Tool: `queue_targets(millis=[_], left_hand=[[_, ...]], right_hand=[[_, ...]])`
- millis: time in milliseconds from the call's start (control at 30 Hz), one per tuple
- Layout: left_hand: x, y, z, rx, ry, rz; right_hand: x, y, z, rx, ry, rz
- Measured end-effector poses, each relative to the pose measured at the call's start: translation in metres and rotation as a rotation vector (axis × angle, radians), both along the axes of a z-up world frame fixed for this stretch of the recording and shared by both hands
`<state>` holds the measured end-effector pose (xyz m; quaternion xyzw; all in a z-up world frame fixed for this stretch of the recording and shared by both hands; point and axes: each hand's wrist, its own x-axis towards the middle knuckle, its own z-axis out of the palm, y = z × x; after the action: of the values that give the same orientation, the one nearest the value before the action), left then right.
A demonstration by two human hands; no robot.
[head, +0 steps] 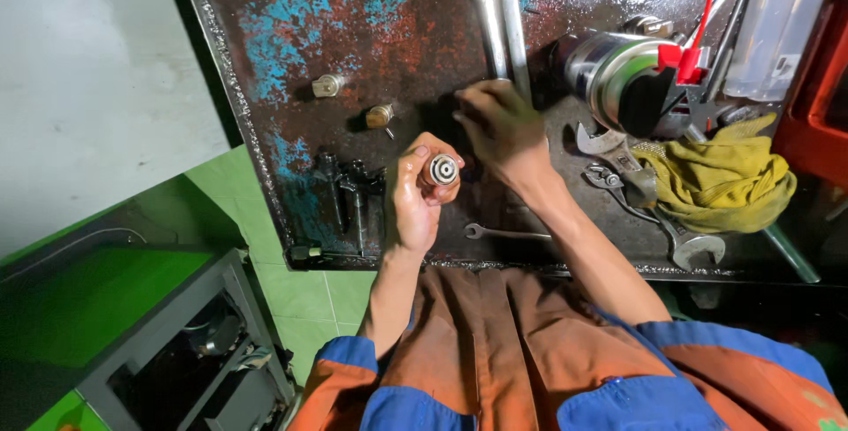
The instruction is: The person cleans a small cylindrical mechanical part by repeatedly inserting a thin metal rod into its central hole and rotating it. The person also applies liquid from a squeeze bottle to the part and uses a yellow cloth to wipe the surface. The part is handled one at a time on a workbench with various tools nearby.
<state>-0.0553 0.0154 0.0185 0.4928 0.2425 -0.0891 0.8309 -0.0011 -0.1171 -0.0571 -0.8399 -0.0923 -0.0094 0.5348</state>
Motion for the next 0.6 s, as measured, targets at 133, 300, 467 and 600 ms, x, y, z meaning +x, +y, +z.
queue_targets(millis=[133, 300, 467, 600], left_hand=[[-0.006, -0.004, 0.005, -0.033, -0.024, -0.021], [-0.004, -0.008, 0.017, 0.084, 0.053, -0.158], [-0.008, -0.017, 0.009, 0.400, -0.091, -0.448], [-0.021, -0.025, 0.010, 0.414, -0.070, -0.543]], right_hand=[[-0.006, -0.002, 0.007, -0.366, -0.023, 0.141], [-0.020, -0.037, 0.077, 0.187, 0.074, 0.023], [-0.047, -0.050, 0.104, 0.277, -0.038, 0.143], [-0.054, -0.066, 0.118, 0.273, -0.064, 0.097]])
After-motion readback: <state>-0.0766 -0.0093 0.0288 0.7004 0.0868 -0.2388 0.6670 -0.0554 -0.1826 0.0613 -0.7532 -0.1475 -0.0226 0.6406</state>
